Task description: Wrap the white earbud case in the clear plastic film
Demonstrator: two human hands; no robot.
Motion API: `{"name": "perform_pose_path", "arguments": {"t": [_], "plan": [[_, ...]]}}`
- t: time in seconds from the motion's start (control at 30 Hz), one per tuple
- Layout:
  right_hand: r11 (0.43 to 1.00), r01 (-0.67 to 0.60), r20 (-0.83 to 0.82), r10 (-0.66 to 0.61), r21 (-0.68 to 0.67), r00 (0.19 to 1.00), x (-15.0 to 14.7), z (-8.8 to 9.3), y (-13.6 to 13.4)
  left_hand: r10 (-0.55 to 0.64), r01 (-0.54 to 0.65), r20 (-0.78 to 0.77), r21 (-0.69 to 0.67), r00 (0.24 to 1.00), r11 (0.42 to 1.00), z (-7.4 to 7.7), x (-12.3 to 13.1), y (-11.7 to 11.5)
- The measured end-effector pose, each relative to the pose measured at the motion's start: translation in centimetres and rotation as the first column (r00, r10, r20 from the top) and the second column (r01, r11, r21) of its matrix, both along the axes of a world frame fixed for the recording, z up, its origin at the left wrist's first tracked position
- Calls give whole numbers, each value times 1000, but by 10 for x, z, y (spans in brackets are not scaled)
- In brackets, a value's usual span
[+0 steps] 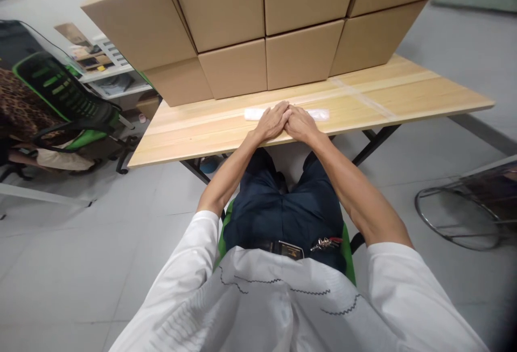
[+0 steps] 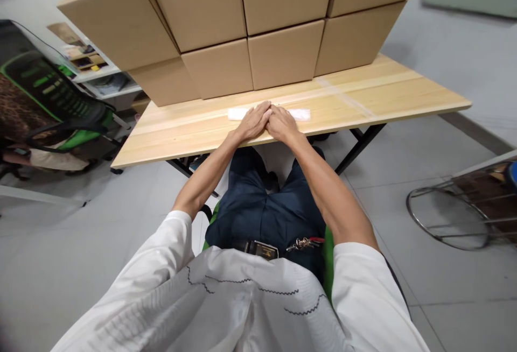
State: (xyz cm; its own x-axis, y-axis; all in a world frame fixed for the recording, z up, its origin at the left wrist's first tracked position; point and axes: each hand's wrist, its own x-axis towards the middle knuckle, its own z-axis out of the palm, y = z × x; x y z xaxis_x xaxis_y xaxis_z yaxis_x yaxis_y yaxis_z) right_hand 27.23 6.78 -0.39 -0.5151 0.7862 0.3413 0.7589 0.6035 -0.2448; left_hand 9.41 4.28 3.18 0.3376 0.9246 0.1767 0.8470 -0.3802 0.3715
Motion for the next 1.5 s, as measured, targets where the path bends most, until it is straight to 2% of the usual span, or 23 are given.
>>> {"name": "perform_pose_path", "arguments": {"t": [0.13,0.3,0.43,0.7,1.03,1.23,1.5], "plan": [[1000,-16,-26,15,-14,1000,2,-3,3,26,-29,-49,-63,998,998,-6,-5,2],[993,60,-4,-60,-102,998,3,0,1,66,-78,-175,-60,982,995,-6,-12,1],[975,111,-7,-115,-190,993,5,2,3,93,-109,-217,-62,972,992,-5,-10,0],[952,212,60,-204,-219,977,15,-1,8,122,-136,-223,-47,967,990,-11,-6,0],[962,196,112,-177,-192,978,34,-11,18,139,-148,-151,-50,979,988,-31,-8,19],[958,198,151,-169,-205,974,42,-8,20,156,-176,-167,-116,974,978,-23,-19,16],[958,223,139,-199,-182,970,45,-3,11,201,-225,-205,-104,958,969,-9,-29,3]]}}
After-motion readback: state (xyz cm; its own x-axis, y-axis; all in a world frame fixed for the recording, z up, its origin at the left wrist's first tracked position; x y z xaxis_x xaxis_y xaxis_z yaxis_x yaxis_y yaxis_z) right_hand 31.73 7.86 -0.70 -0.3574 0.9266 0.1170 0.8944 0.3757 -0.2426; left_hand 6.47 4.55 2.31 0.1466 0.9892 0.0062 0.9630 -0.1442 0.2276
